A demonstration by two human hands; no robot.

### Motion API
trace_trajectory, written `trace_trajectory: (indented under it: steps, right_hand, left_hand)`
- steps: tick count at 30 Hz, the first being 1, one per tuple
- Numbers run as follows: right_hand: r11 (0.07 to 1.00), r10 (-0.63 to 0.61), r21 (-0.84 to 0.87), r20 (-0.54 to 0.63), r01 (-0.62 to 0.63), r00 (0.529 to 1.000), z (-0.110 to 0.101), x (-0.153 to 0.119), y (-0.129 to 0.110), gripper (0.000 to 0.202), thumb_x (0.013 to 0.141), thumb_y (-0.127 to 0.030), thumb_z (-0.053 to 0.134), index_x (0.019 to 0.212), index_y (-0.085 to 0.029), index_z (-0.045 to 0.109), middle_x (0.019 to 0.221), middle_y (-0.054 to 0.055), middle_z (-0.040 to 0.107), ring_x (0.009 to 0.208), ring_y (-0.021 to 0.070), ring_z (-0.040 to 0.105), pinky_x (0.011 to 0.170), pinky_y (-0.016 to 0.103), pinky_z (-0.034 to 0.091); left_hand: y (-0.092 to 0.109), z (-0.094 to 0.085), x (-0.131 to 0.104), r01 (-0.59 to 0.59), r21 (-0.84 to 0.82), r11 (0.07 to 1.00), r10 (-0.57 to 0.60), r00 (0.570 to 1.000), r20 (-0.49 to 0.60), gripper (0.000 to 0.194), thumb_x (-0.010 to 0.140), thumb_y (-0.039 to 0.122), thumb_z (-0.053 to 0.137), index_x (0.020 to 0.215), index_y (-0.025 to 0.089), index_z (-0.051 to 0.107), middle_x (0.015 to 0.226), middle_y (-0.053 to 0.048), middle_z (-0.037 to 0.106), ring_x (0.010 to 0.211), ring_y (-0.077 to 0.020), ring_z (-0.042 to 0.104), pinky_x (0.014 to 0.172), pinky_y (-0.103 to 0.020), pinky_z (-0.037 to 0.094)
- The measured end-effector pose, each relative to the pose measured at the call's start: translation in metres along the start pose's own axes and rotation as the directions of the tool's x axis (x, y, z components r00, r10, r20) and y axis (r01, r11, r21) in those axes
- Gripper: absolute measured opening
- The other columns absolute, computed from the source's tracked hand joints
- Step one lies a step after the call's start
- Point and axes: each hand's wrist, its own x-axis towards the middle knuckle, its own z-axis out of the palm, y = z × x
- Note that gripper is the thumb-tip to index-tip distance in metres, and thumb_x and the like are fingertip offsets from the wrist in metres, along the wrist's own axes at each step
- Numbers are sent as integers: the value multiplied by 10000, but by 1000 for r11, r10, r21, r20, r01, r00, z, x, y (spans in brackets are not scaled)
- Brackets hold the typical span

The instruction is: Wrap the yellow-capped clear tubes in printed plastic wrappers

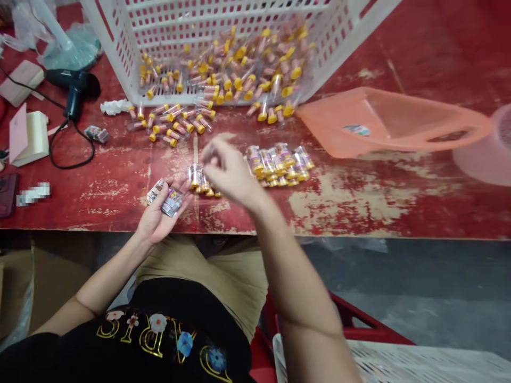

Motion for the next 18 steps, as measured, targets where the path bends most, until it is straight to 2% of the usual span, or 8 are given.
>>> trace_trajectory:
  steps: [2, 5, 7, 10, 15, 18]
  right_hand:
    - [978, 54, 205, -31, -46, 998, 20, -43, -5, 230, 763, -328, 782, 852, -183, 627, 695, -36, 577, 589, 87, 509, 559, 231, 434]
    - [942, 121, 332, -206, -47, 971, 40, -78, -1, 278, 759, -411, 777, 737, -185, 617, 707, -18, 602, 647, 113, 561, 622, 254, 491]
    - [940, 153, 339, -324, -37, 933, 40, -87, 3, 231, 784, -385, 755, 761, -185, 641, 732, -11, 633, 670, 119, 594, 662, 260, 518]
    - [937, 177, 347, -395, -32, 902, 30, -97, 3, 165, 775, -321, 765, 824, -186, 685, 763, 0, 689, 700, 134, 650, 700, 269, 549]
    - [971, 143, 237, -469, -32, 872, 20, -112, 3, 132, 798, -283, 746, 896, -200, 721, 805, 11, 732, 753, 159, 697, 740, 284, 559]
    - [984, 127, 171, -491, -48, 862, 20, -116, 5, 168, 802, -296, 747, 941, -206, 720, 792, 7, 726, 748, 165, 698, 729, 284, 553]
  left_hand:
    - [-7, 6, -1, 18, 5, 1000, -18, 1000, 12, 129, 950, 232, 589, 1028, 185, 680, 1281, -64, 697, 1315, -238, 574, 1108, -445, 455]
    - [-21, 13, -4, 8, 63, 998, -9, 1000, 15, 160, 910, 257, 656, 1039, 173, 698, 1257, -79, 707, 1283, -255, 595, 1076, -422, 477]
    - [-29, 13, -6, -41, 116, 992, 42, 999, -9, 184, 848, 257, 733, 1000, 157, 707, 1145, -76, 743, 1180, -246, 655, 1021, -395, 510]
    - [-37, 12, -10, -120, 211, 970, 125, 992, -10, 299, 707, 278, 856, 940, 148, 719, 936, -42, 757, 956, -196, 715, 903, -333, 553]
    - [-49, 17, -18, -149, 282, 948, 148, 989, 27, 427, 589, 404, 911, 873, 151, 718, 814, -2, 718, 711, -105, 665, 708, -235, 536]
    - [-57, 21, -19, -168, 312, 935, 178, 984, -3, 424, 549, 387, 929, 803, 140, 696, 728, 16, 680, 613, -74, 604, 599, -200, 487]
